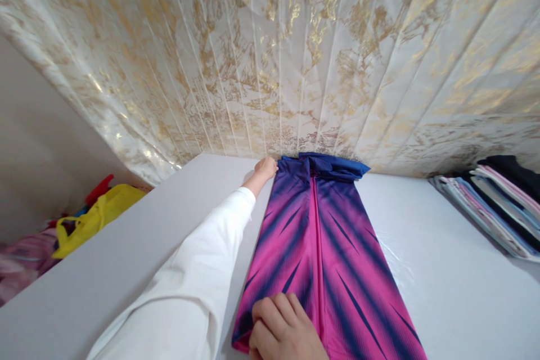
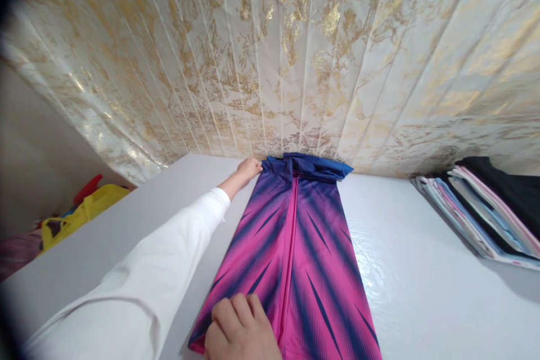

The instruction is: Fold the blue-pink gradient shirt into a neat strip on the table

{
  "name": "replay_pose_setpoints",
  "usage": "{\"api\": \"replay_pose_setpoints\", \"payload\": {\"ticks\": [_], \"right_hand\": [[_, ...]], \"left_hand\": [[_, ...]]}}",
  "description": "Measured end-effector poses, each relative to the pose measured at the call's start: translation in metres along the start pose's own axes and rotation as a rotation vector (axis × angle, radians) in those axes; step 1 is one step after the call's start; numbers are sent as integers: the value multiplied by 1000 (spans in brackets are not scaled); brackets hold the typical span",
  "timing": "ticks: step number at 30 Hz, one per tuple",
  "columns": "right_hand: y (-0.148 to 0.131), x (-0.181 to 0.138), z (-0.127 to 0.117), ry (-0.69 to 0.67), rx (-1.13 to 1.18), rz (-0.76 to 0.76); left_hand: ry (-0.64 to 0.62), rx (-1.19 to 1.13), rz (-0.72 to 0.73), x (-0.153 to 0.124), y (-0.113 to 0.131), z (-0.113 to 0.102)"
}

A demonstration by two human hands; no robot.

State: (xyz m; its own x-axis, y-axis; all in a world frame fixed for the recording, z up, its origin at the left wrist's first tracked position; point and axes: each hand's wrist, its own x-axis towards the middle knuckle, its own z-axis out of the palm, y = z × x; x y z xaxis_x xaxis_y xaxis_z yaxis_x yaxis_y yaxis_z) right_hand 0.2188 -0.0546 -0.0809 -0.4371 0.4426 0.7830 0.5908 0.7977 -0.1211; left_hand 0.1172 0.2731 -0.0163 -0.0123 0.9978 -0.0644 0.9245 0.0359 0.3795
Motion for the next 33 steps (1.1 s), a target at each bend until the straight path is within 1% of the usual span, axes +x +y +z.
{"api": "replay_pose_setpoints", "payload": {"ticks": [2, 6, 9, 14, 19, 25, 29, 31, 33], "right_hand": [[0, 2, -5, -31, 5, -9], [1, 7, -12, -8, 49, 20], [1, 9, -15, -30, 59, -13], [0, 11, -14, 15, 47, -8], [-1, 12, -14, 28, 34, -20], [1, 8, -14, -9, 49, -33], [-1, 8, -13, -8, 41, -16], [-2, 8, -13, -26, 40, -18], [-2, 7, -16, -22, 38, -13]], "left_hand": [[5, 1, -3, 1, 1, 1], [16, 5, -7, 1, 1, 1], [30, 6, -8, 1, 1, 1], [66, 20, -6, 1, 3, 3], [99, 24, -5, 4, 6, 4], [122, 8, -10, 3, 14, 3], [137, -15, 1, -7, 18, 6], [156, -36, 26, -17, 17, 6], [186, -65, 78, -33, 15, 4]]}}
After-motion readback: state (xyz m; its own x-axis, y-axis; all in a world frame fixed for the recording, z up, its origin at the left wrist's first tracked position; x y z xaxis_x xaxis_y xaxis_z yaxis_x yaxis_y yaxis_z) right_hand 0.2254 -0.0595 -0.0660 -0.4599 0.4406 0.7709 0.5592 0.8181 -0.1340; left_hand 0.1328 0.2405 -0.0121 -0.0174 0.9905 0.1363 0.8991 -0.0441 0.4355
